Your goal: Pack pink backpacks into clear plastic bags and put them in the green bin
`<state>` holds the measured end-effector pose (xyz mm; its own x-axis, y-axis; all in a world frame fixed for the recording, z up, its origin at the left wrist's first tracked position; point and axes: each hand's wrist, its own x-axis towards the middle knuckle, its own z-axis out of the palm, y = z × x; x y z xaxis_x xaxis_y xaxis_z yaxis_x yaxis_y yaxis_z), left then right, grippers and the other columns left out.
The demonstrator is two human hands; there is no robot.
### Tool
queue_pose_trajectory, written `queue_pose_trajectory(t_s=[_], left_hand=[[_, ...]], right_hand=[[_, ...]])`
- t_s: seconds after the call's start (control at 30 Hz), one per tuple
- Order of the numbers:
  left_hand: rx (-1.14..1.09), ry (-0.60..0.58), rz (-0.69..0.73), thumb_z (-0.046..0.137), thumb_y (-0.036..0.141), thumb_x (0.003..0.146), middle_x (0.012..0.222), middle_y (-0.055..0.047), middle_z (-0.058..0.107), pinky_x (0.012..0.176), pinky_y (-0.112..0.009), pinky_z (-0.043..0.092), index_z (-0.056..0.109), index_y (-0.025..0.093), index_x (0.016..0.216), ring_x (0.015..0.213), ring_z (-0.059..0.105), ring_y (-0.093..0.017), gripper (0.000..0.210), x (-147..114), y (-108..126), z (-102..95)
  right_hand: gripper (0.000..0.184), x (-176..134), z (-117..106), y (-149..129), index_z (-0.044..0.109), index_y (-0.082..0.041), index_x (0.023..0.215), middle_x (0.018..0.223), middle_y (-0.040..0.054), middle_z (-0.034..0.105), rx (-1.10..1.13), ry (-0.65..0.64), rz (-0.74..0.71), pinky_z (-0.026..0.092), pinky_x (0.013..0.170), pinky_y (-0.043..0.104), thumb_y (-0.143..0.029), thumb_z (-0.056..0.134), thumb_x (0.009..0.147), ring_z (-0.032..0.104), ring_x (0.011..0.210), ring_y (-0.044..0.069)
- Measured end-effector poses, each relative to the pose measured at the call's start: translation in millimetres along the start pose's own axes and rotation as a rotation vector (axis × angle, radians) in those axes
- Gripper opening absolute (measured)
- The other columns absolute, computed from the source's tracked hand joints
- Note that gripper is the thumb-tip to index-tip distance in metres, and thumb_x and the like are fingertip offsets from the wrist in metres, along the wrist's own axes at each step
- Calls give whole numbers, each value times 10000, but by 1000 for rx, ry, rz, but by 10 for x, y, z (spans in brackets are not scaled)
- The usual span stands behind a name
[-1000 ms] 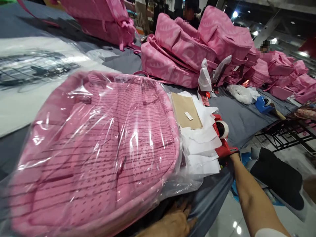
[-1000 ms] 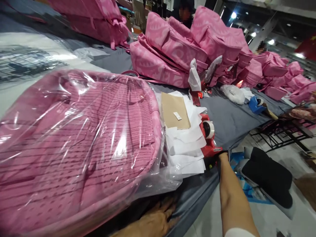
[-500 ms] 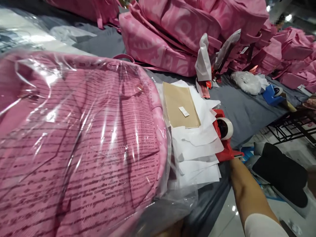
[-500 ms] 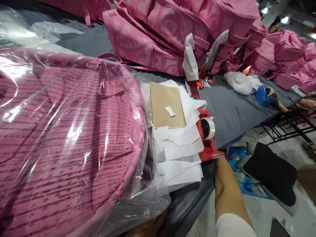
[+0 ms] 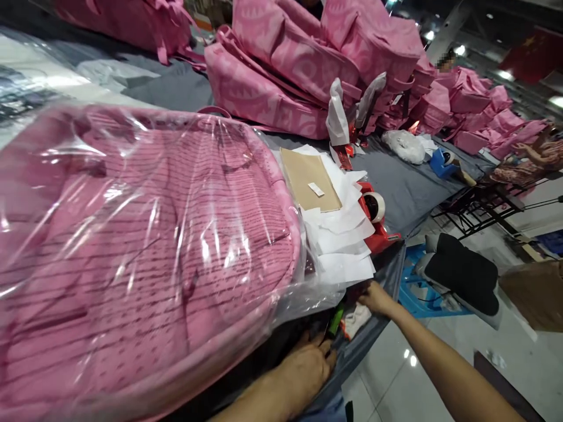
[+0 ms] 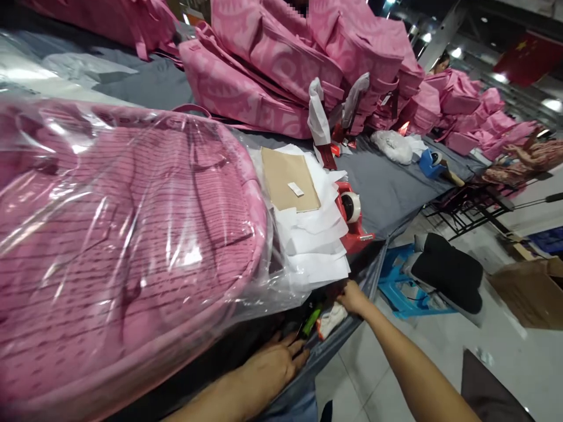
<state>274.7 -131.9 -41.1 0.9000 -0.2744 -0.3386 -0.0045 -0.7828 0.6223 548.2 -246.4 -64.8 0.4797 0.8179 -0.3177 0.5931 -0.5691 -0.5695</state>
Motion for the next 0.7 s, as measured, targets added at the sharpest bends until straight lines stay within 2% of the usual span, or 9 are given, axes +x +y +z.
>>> queue_pose_trajectory(t_s=[0.1,0.2,0.3,0.4,0.53,0.7], left_hand=[[-17,31,-14,452,60,955,1510,-214,538,1168,-563,410,522,109,1470,1467,426,-364,522,-55,47,-53],[-15,81,-17,433,31,943,1510,-212,538,1160,-552,427,536,96,1444,1465,426,-371,515,-137,52,-85],[-7,130,-11,451,24,927,1499,-222,544,1145,-566,441,558,90,1408,1455,440,-379,497,-202,31,-90],[23,130,-11,474,29,918,1513,-213,533,1163,-532,433,556,100,1414,1469,425,-361,508,-227,3,-65],[44,158,-13,456,59,947,1526,-175,533,1189,-484,409,559,126,1421,1477,419,-332,490,-243,-24,-10],[100,190,24,467,74,949,1491,-208,557,1155,-479,441,581,106,1401,1424,489,-344,467,-234,-37,59]], right_hand=[[187,-7,-158,-63,703,-166,891,798,60,749,146,101,92,565,732,330,-259,723,730,713,831,258],[313,32,-352,-220,687,-175,990,882,81,766,281,176,103,572,778,338,-310,686,708,728,891,265],[377,24,-473,-438,682,-192,972,947,92,773,362,207,85,571,865,372,-380,740,650,730,938,268],[437,-96,-521,-654,698,-191,949,938,90,780,416,166,77,579,867,407,-445,808,612,733,928,277],[515,-422,-531,-889,711,-175,987,967,90,770,508,16,90,583,856,396,-457,885,593,728,899,247],[477,-715,-457,-1007,689,-192,993,966,61,733,529,82,56,569,857,366,-428,877,623,699,898,215]])
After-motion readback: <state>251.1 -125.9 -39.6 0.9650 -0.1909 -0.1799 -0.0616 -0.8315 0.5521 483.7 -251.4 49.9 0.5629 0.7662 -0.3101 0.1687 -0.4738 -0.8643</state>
